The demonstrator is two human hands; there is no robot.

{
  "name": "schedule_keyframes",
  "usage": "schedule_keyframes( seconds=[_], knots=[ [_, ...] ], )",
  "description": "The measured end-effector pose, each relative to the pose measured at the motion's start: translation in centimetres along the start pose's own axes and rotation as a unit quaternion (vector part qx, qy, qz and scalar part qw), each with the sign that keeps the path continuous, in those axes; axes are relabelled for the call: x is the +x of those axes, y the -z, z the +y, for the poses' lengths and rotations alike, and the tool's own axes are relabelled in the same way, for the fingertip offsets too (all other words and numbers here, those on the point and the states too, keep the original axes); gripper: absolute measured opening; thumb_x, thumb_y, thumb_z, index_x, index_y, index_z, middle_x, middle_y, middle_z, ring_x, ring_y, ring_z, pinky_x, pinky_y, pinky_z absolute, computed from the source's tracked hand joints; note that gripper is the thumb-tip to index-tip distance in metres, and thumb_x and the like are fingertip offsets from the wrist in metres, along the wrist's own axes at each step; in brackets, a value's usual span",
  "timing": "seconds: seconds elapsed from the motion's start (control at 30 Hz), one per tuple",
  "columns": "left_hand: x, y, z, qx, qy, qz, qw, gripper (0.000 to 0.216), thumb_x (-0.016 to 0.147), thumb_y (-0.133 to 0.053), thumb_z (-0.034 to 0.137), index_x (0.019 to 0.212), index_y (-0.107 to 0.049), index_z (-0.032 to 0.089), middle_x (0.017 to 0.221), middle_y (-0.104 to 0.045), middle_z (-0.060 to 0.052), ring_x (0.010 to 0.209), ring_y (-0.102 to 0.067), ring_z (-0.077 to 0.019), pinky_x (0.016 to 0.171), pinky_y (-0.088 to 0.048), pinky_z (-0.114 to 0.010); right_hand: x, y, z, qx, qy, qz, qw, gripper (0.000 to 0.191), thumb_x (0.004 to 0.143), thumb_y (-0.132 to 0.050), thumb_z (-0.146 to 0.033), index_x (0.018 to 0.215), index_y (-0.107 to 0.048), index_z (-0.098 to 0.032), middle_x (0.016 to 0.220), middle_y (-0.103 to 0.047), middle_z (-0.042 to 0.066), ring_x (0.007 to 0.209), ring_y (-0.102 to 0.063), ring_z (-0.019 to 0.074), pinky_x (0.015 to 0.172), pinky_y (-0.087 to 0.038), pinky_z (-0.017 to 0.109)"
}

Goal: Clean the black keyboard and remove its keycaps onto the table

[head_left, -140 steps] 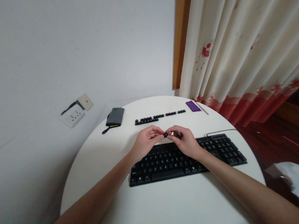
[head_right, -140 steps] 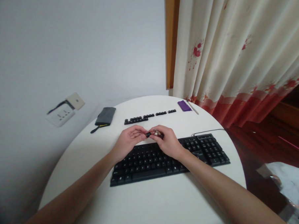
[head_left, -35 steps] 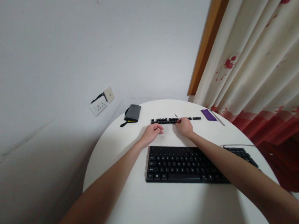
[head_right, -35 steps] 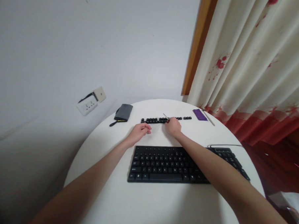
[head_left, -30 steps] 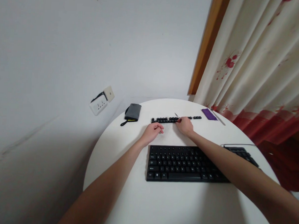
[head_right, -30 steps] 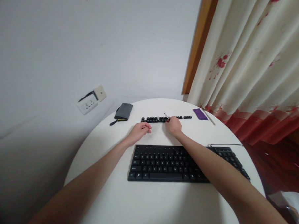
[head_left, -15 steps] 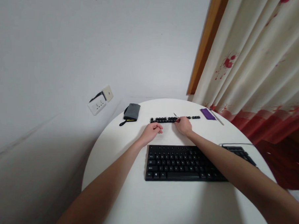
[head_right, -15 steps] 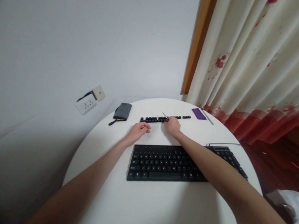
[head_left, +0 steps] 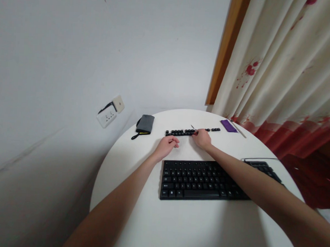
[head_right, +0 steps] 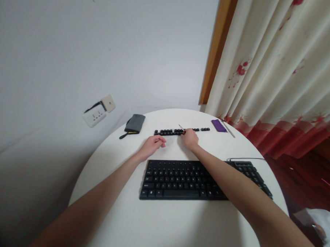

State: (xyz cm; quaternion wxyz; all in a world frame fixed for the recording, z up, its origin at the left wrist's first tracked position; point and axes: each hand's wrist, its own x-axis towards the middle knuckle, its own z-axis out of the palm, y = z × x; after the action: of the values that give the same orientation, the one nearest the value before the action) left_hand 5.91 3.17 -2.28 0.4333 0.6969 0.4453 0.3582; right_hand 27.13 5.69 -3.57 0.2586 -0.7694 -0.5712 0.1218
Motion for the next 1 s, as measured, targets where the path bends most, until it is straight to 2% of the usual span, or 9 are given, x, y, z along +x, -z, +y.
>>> schedule_keyframes(
  seconds=[0.3, 0.43, 0.53, 0.67, 0.73, 0.8, 0.9, 1.0],
  knots=[
    [0.2, 0.0, -0.1, 0.004, 0.005, -0.005, 1.000, 0.020, 0.075, -0.046, 0.014, 0.081, -0.065, 0.015, 0.071, -0.069, -0.004, 0.071, -0.063, -0.0160, 0.070, -0.047, -0.027, -0.1, -0.2, 0.2, 0.020, 0.007, 0.012, 1.000, 0.014, 0.078, -0.064, -0.024, 0.087, -0.073, -0.017, 0.092, -0.074, 0.013, 0.088, -0.068, 0.0252, 0.073, -0.047, 0.029],
    [0.1, 0.1, -0.2, 0.016, 0.000, -0.015, 1.000, 0.018, 0.074, -0.047, 0.014, 0.079, -0.065, 0.016, 0.069, -0.069, -0.003, 0.071, -0.064, -0.0162, 0.070, -0.047, -0.027, -0.4, 0.6, -0.1, 0.050, 0.030, 0.020, 0.998, 0.012, 0.075, -0.064, -0.020, 0.082, -0.072, -0.016, 0.085, -0.073, 0.013, 0.082, -0.067, 0.0236, 0.071, -0.045, 0.028],
    [0.2, 0.0, -0.5, 0.025, -0.005, -0.026, 0.999, 0.017, 0.074, -0.047, 0.013, 0.077, -0.064, 0.016, 0.068, -0.069, -0.003, 0.069, -0.064, -0.0161, 0.069, -0.048, -0.027, -0.8, 2.6, -0.1, 0.085, 0.059, 0.033, 0.994, 0.014, 0.074, -0.063, -0.021, 0.083, -0.072, -0.013, 0.079, -0.072, 0.011, 0.076, -0.064, 0.0209, 0.069, -0.044, 0.028],
    [0.4, -0.2, -0.7, 0.037, -0.018, -0.043, 0.998, 0.015, 0.075, -0.048, 0.015, 0.078, -0.063, 0.017, 0.067, -0.068, -0.002, 0.069, -0.064, -0.0164, 0.069, -0.048, -0.027, -2.2, 6.9, 0.7, 0.141, 0.089, 0.062, 0.984, 0.029, 0.087, -0.046, -0.029, 0.093, -0.070, -0.012, 0.084, -0.071, 0.009, 0.076, -0.062, 0.0181, 0.069, -0.045, 0.027],
    [0.1, -0.4, -0.2, 0.051, -0.032, -0.045, 0.997, 0.015, 0.076, -0.049, 0.016, 0.079, -0.064, 0.017, 0.067, -0.068, -0.001, 0.069, -0.064, -0.0165, 0.070, -0.047, -0.027, -3.5, 9.1, 1.5, 0.208, 0.103, 0.063, 0.971, 0.038, 0.091, -0.040, -0.034, 0.097, -0.070, -0.012, 0.088, -0.071, 0.009, 0.076, -0.061, 0.0184, 0.067, -0.045, 0.028],
    [-0.5, -0.7, 0.8, 0.087, -0.058, -0.042, 0.994, 0.017, 0.078, -0.049, 0.017, 0.082, -0.065, 0.017, 0.071, -0.069, -0.001, 0.069, -0.063, -0.0164, 0.068, -0.046, -0.027, -5.2, 11.0, 2.5, 0.260, 0.116, 0.064, 0.957, 0.039, 0.092, -0.040, -0.038, 0.097, -0.071, -0.014, 0.092, -0.070, 0.009, 0.080, -0.060, 0.0194, 0.069, -0.046, 0.028],
    [-2.2, -1.7, 3.2, 0.159, -0.099, -0.060, 0.980, 0.022, 0.085, -0.046, 0.020, 0.091, -0.068, 0.019, 0.080, -0.071, -0.002, 0.069, -0.062, -0.0166, 0.065, -0.045, -0.026, -7.8, 12.7, 4.0, 0.249, 0.144, 0.061, 0.956, 0.037, 0.093, -0.044, -0.041, 0.101, -0.072, -0.018, 0.090, -0.068, 0.006, 0.083, -0.059, 0.0197, 0.072, -0.045, 0.029],
    [-4.1, -3.1, 5.7, 0.228, -0.138, -0.091, 0.959, 0.023, 0.087, -0.048, 0.019, 0.095, -0.070, 0.022, 0.088, -0.073, -0.002, 0.080, -0.065, -0.0184, 0.072, -0.046, -0.027, -9.9, 13.2, 5.2, 0.257, 0.187, -0.018, 0.948, 0.036, 0.094, -0.047, -0.042, 0.108, -0.069, -0.017, 0.077, -0.065, 0.003, 0.070, -0.056, 0.0171, 0.064, -0.044, 0.028]
  ],
)
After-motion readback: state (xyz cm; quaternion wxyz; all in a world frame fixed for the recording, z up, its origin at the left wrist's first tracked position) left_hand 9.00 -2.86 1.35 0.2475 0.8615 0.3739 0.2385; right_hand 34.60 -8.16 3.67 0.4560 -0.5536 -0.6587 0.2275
